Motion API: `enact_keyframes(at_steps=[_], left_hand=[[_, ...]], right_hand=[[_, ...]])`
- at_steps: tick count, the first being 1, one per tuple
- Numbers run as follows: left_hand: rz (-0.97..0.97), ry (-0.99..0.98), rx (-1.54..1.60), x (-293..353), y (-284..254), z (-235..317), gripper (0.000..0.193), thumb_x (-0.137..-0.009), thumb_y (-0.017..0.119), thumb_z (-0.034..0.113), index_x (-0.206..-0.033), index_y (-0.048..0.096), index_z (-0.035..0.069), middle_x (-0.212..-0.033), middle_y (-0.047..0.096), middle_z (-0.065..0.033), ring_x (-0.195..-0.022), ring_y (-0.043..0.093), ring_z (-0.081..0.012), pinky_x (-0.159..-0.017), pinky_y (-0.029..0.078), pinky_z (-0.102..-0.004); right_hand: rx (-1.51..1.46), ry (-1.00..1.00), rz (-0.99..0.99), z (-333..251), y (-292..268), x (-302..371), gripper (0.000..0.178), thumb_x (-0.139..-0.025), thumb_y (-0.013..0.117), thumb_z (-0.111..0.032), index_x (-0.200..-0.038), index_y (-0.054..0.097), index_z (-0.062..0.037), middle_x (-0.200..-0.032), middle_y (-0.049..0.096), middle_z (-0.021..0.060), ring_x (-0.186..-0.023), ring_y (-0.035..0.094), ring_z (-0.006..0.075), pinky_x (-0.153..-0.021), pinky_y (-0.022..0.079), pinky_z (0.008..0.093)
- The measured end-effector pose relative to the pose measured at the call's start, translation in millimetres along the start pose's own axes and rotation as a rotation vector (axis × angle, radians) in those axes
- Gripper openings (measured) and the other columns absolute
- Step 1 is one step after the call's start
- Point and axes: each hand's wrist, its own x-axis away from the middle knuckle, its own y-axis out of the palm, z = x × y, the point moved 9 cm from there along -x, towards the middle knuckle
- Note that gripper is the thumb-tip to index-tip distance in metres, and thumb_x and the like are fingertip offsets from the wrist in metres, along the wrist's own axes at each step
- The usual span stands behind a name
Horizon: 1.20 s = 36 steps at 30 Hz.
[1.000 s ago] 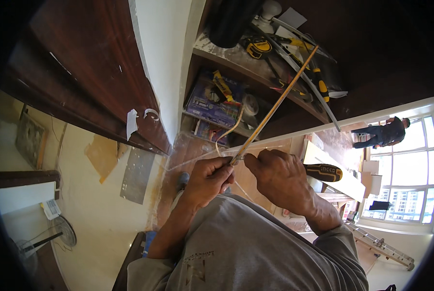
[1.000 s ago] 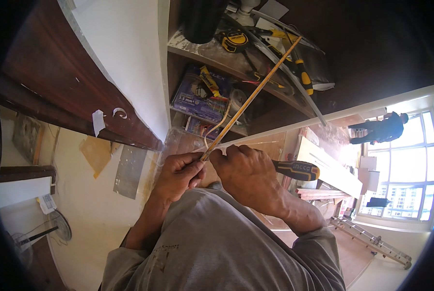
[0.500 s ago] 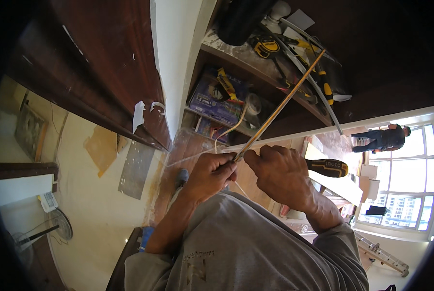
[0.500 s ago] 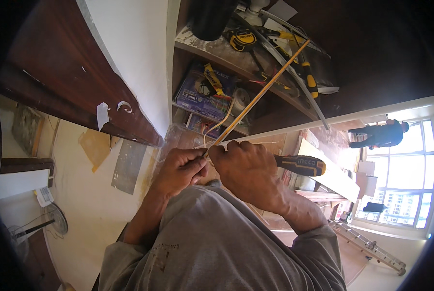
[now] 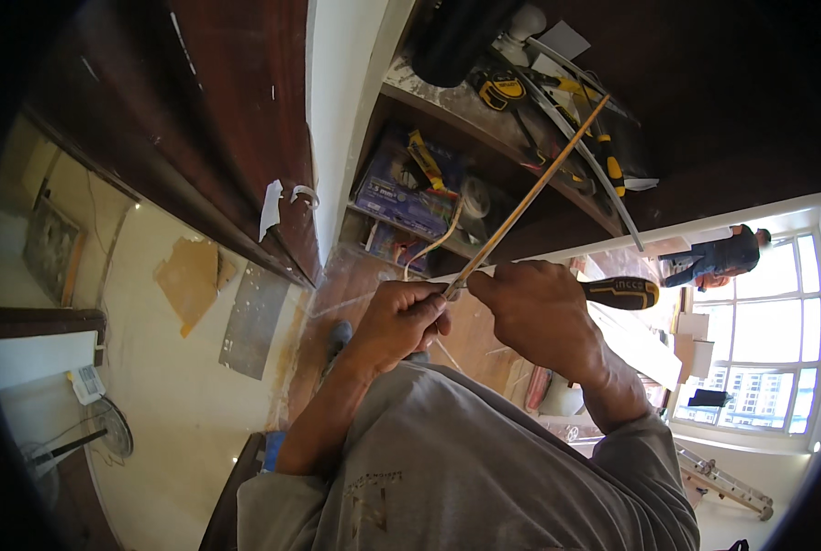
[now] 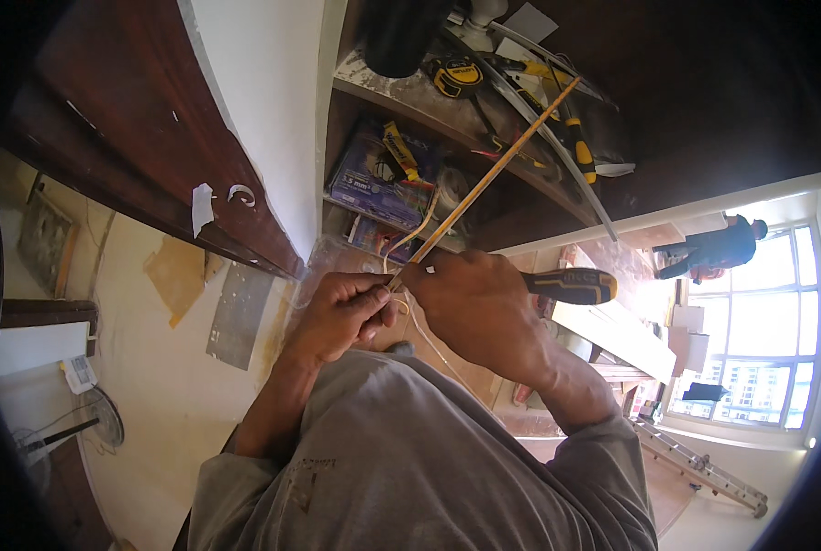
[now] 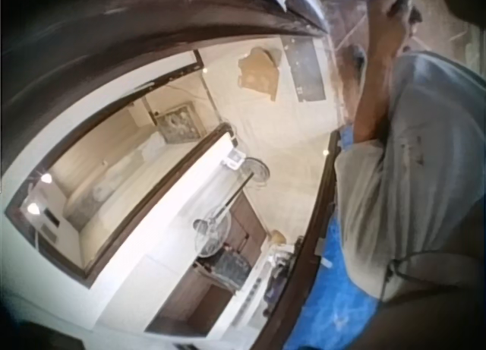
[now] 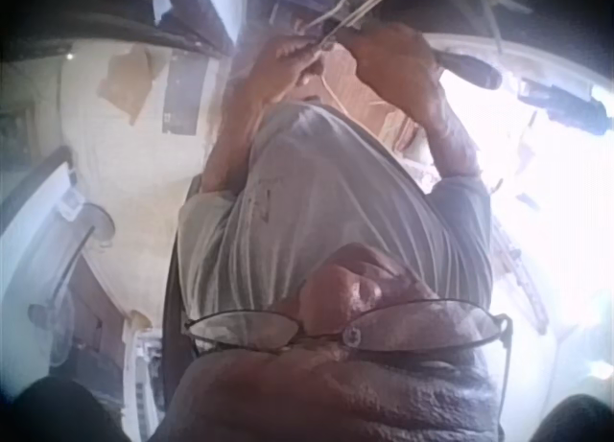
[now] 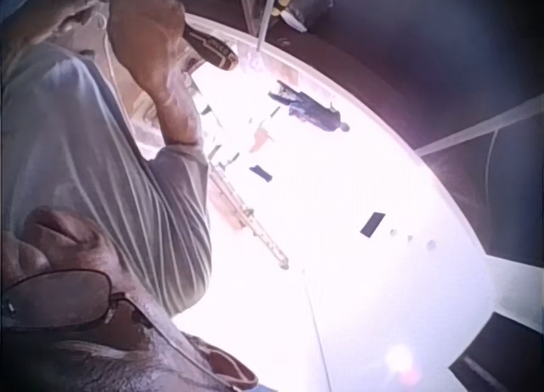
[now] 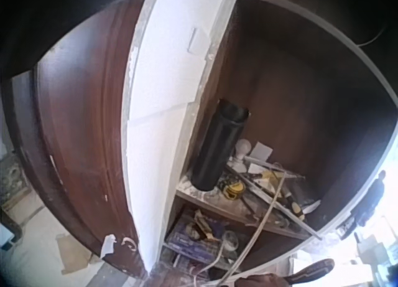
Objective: The person strips the ends of a flexible LED strip wire using a screwdriver, then inserts the LED strip into a metal channel. The person continues to strip and prepare the wire ends throughout the clip.
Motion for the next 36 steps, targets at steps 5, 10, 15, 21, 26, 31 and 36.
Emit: enact_keyframes(at_steps=[5, 10, 15, 21, 26, 31, 36], left_hand=[[-0.007, -0.058, 0.046, 3, 1, -4, 0.023, -0.105, 0.053, 0.008, -0.117, 0.069, -0.004, -0.080, 0.066, -0.0047, -0.057, 0.047, -0.0049, -0.048, 0.037, -0.0197], [-0.003, -0.033, -0.068, -3, -2, -6, 0.020, -0.105, 0.053, 0.006, -0.110, 0.069, -0.004, -0.080, 0.066, -0.0056, -0.056, 0.046, -0.0043, -0.047, 0.036, -0.0184], [0.020, -0.045, -0.004, -4, -2, 0, 0.020, -0.105, 0.051, 0.005, -0.110, 0.068, -0.004, -0.082, 0.067, -0.0066, -0.056, 0.047, -0.0041, -0.047, 0.036, -0.0180], [-0.049, -0.064, 0.069, -4, 2, 2, 0.028, -0.104, 0.049, 0.002, -0.126, 0.064, -0.007, -0.088, 0.068, -0.0078, -0.060, 0.049, -0.0043, -0.051, 0.038, -0.0178], [-0.073, -0.051, 0.074, -7, 0, 0, 0.032, -0.103, 0.048, -0.001, -0.130, 0.061, -0.008, -0.090, 0.068, -0.0082, -0.060, 0.049, -0.0045, -0.051, 0.039, -0.0178], [-0.058, -0.043, 0.048, -8, 0, 5, 0.031, -0.103, 0.047, -0.001, -0.128, 0.064, -0.006, -0.087, 0.068, -0.0085, -0.059, 0.048, -0.0047, -0.051, 0.039, -0.0186], [-0.028, -0.059, 0.051, -13, -1, 2, 0.027, -0.103, 0.048, -0.001, -0.121, 0.065, -0.008, -0.083, 0.066, -0.0083, -0.057, 0.045, -0.0038, -0.049, 0.035, -0.0208]], right_hand=[[-0.029, 0.077, -0.093, -1, 8, 13, 0.015, -0.081, 0.064, -0.008, -0.096, 0.063, -0.0033, -0.075, 0.064, 0.0158, -0.073, 0.071, 0.0334, -0.060, 0.056, 0.0454], [-0.035, 0.123, -0.021, 0, 7, 17, 0.022, -0.076, 0.064, -0.002, -0.096, 0.064, -0.0092, -0.072, 0.059, 0.0113, -0.071, 0.068, 0.0341, -0.059, 0.053, 0.0480], [-0.099, 0.046, 0.030, -3, 10, 16, 0.021, -0.077, 0.064, -0.003, -0.096, 0.064, -0.0098, -0.070, 0.058, 0.0100, -0.067, 0.067, 0.0315, -0.055, 0.051, 0.0458], [-0.127, 0.057, 0.059, 0, 9, 12, 0.019, -0.078, 0.064, -0.003, -0.096, 0.064, -0.0098, -0.069, 0.058, 0.0102, -0.065, 0.066, 0.0320, -0.055, 0.051, 0.0460], [-0.146, 0.059, 0.026, 4, 14, 8, 0.019, -0.078, 0.063, -0.003, -0.096, 0.064, -0.0100, -0.070, 0.058, 0.0103, -0.065, 0.065, 0.0325, -0.057, 0.051, 0.0462], [-0.140, 0.053, 0.024, 6, 15, 4, 0.021, -0.076, 0.064, -0.002, -0.096, 0.065, -0.0103, -0.070, 0.057, 0.0099, -0.065, 0.065, 0.0315, -0.057, 0.052, 0.0454], [-0.125, 0.009, 0.043, 4, 13, -2, 0.026, -0.071, 0.067, -0.003, -0.096, 0.065, -0.0117, -0.069, 0.057, 0.0075, -0.064, 0.065, 0.0285, -0.055, 0.051, 0.0424]])
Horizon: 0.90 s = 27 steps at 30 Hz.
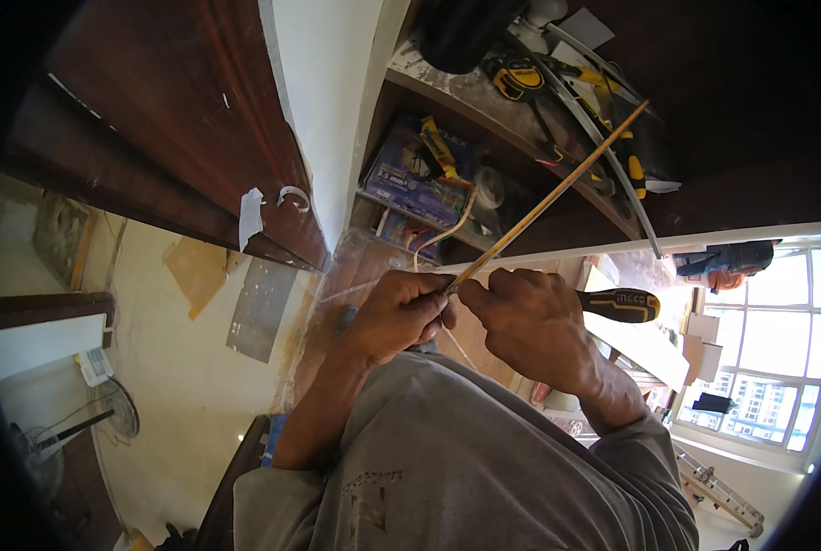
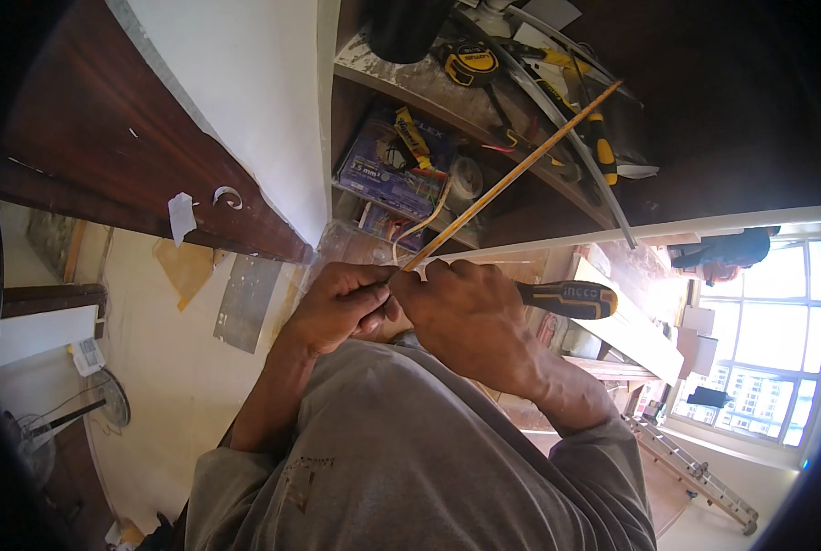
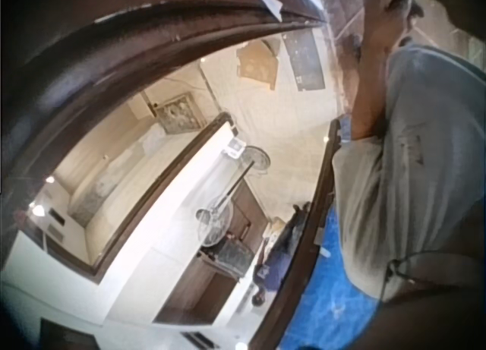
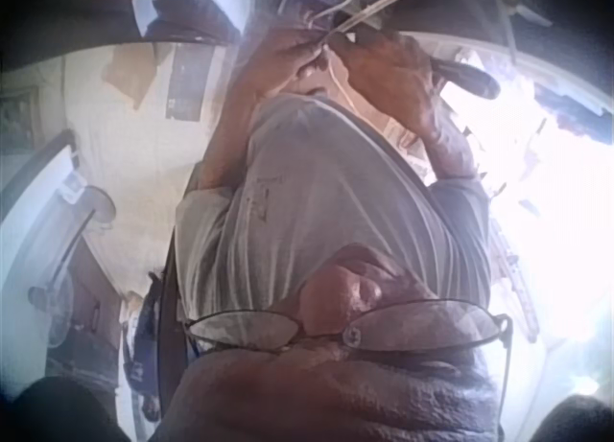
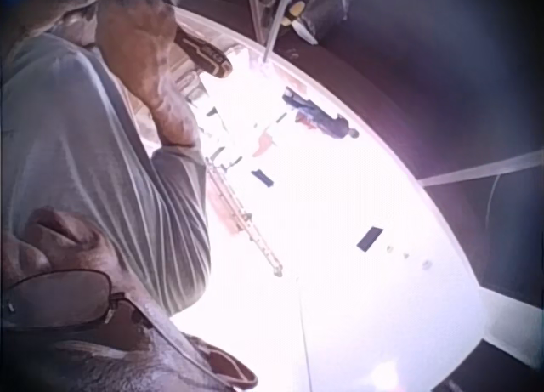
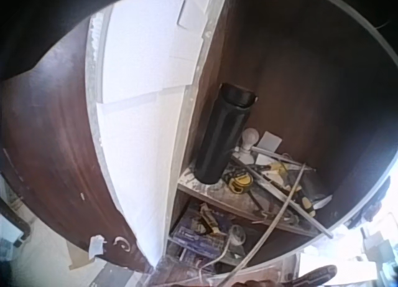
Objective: The person strips the ends of a flexible LED strip wire using a screwdriver, then inserts the LED strip into a metal channel. The person continues to strip and prepare the wire ends throughout the clip.
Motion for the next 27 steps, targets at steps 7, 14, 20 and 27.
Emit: enact_keyframes(at_steps=[7, 14, 20, 27], left_hand=[[-0.011, 0.044, -0.255, -9, 4, 5, 0.024, -0.101, 0.050, 0.000, -0.116, 0.068, -0.004, -0.078, 0.066, -0.0040, -0.057, 0.047, -0.0035, -0.050, 0.037, -0.0202], [-0.021, 0.039, -0.052, -6, 5, 6, 0.027, -0.098, 0.047, -0.005, -0.118, 0.067, -0.005, -0.090, 0.068, -0.0064, -0.062, 0.052, -0.0050, -0.054, 0.041, -0.0200], [-0.015, 0.065, -0.008, -5, -2, 5, 0.032, -0.096, 0.047, -0.004, -0.122, 0.066, -0.004, -0.096, 0.069, -0.0075, -0.069, 0.054, -0.0055, -0.055, 0.040, -0.0193], [-0.090, 0.082, -0.004, -6, 7, 8, 0.029, -0.099, 0.045, -0.005, -0.121, 0.065, -0.006, -0.098, 0.069, -0.0085, -0.071, 0.058, -0.0080, -0.059, 0.047, -0.0226]], right_hand=[[0.079, -0.014, -0.077, -3, 0, -13, 0.024, -0.075, 0.068, -0.008, -0.099, 0.068, -0.0134, -0.070, 0.061, 0.0060, -0.065, 0.067, 0.0268, -0.056, 0.052, 0.0422], [0.044, -0.084, -0.069, 12, -4, -15, 0.021, -0.082, 0.064, -0.011, -0.102, 0.070, -0.0105, -0.079, 0.070, 0.0142, -0.071, 0.071, 0.0305, -0.062, 0.055, 0.0444], [-0.079, -0.043, -0.016, 22, -17, 4, 0.026, -0.079, 0.064, -0.004, -0.103, 0.070, -0.0126, -0.076, 0.067, 0.0110, -0.072, 0.068, 0.0329, -0.063, 0.053, 0.0477], [-0.096, -0.046, -0.019, 9, 3, 7, 0.022, -0.080, 0.065, -0.006, -0.101, 0.069, -0.0125, -0.071, 0.061, 0.0100, -0.069, 0.068, 0.0303, -0.059, 0.054, 0.0453]])
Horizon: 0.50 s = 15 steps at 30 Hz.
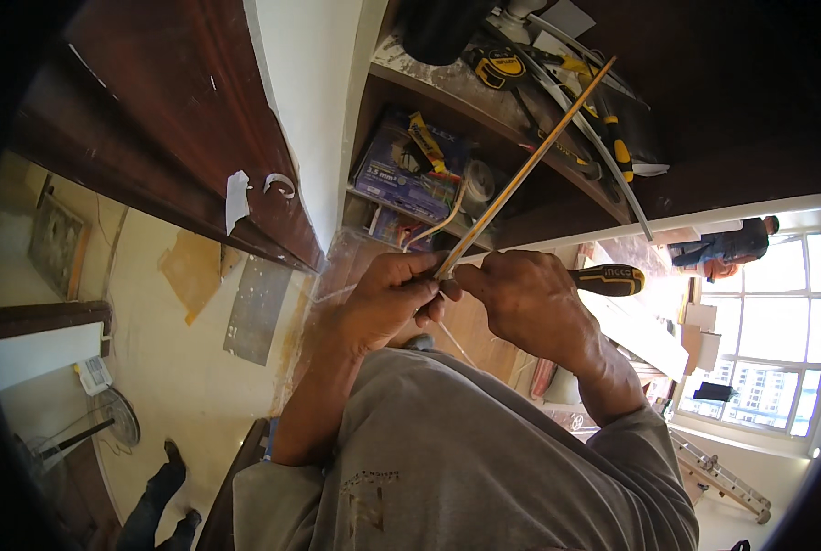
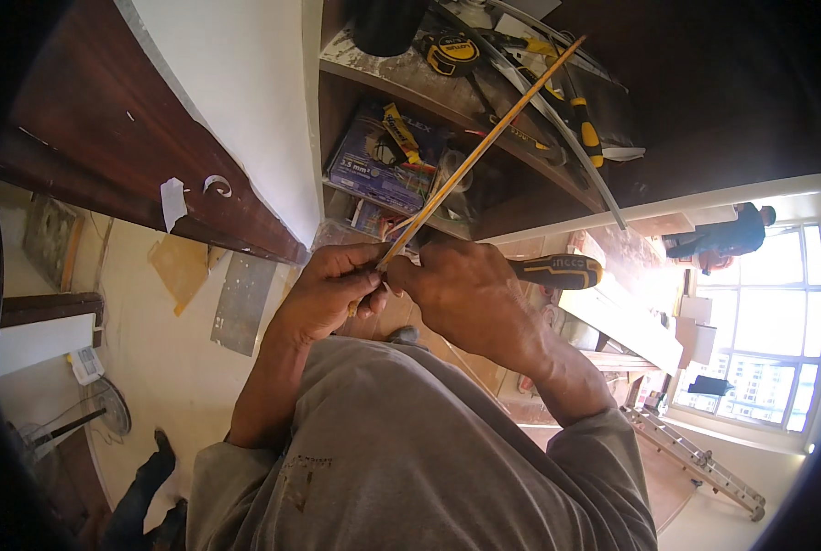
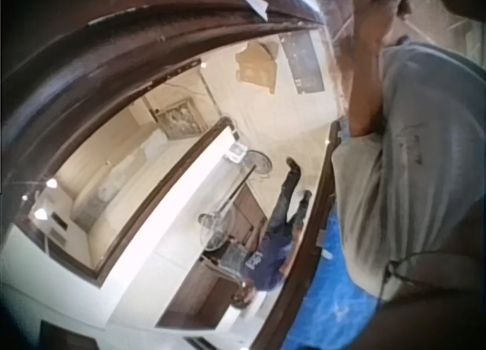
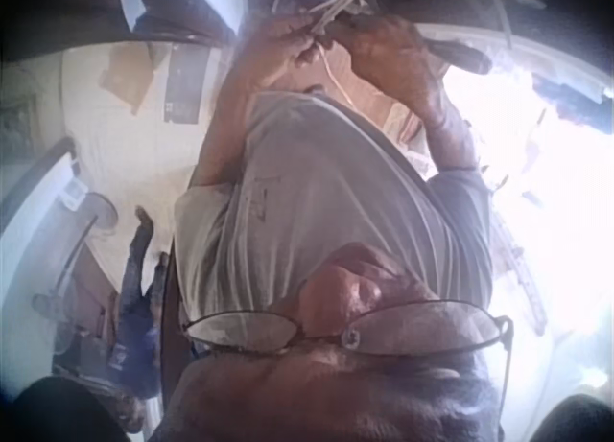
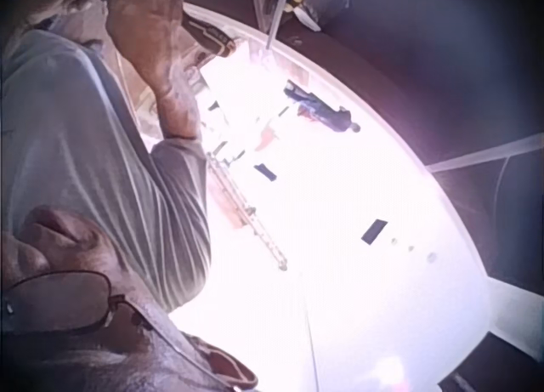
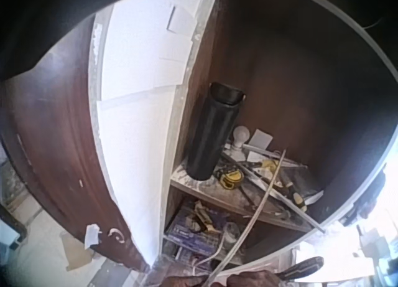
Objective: The person strips the ends of a flexible LED strip wire using a screwdriver, then inserts the LED strip into a metal channel. The person continues to strip and prepare the wire ends throughout the clip.
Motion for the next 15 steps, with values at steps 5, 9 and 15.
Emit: enact_keyframes(at_steps=[5, 9, 15], left_hand=[[0.004, 0.001, -0.015, 0.9, -0.9, -3.4, 0.030, -0.099, 0.044, -0.007, -0.121, 0.065, -0.006, -0.097, 0.069, -0.0088, -0.071, 0.060, -0.0090, -0.058, 0.048, -0.0236], [0.016, -0.006, -0.003, 1.5, -0.7, -2.7, 0.030, -0.099, 0.044, -0.008, -0.120, 0.065, -0.006, -0.097, 0.069, -0.0093, -0.070, 0.060, -0.0091, -0.057, 0.048, -0.0238], [0.012, -0.011, 0.027, 2.7, -1.7, -2.6, 0.031, -0.098, 0.044, -0.008, -0.122, 0.065, -0.006, -0.097, 0.069, -0.0093, -0.070, 0.060, -0.0088, -0.057, 0.048, -0.0235]], right_hand=[[0.028, 0.023, 0.037, -2.9, -2.1, 0.8, 0.028, -0.078, 0.063, 0.000, -0.101, 0.067, -0.0151, -0.069, 0.060, 0.0065, -0.070, 0.068, 0.0277, -0.064, 0.054, 0.0436], [0.010, 0.004, 0.017, -3.7, 1.1, 0.6, 0.021, -0.082, 0.065, -0.006, -0.102, 0.068, -0.0107, -0.073, 0.061, 0.0116, -0.073, 0.068, 0.0316, -0.063, 0.055, 0.0456], [0.006, 0.013, 0.052, -5.4, -2.4, 0.7, 0.027, -0.077, 0.063, 0.001, -0.100, 0.066, -0.0126, -0.069, 0.059, 0.0082, -0.068, 0.067, 0.0289, -0.062, 0.053, 0.0447]])
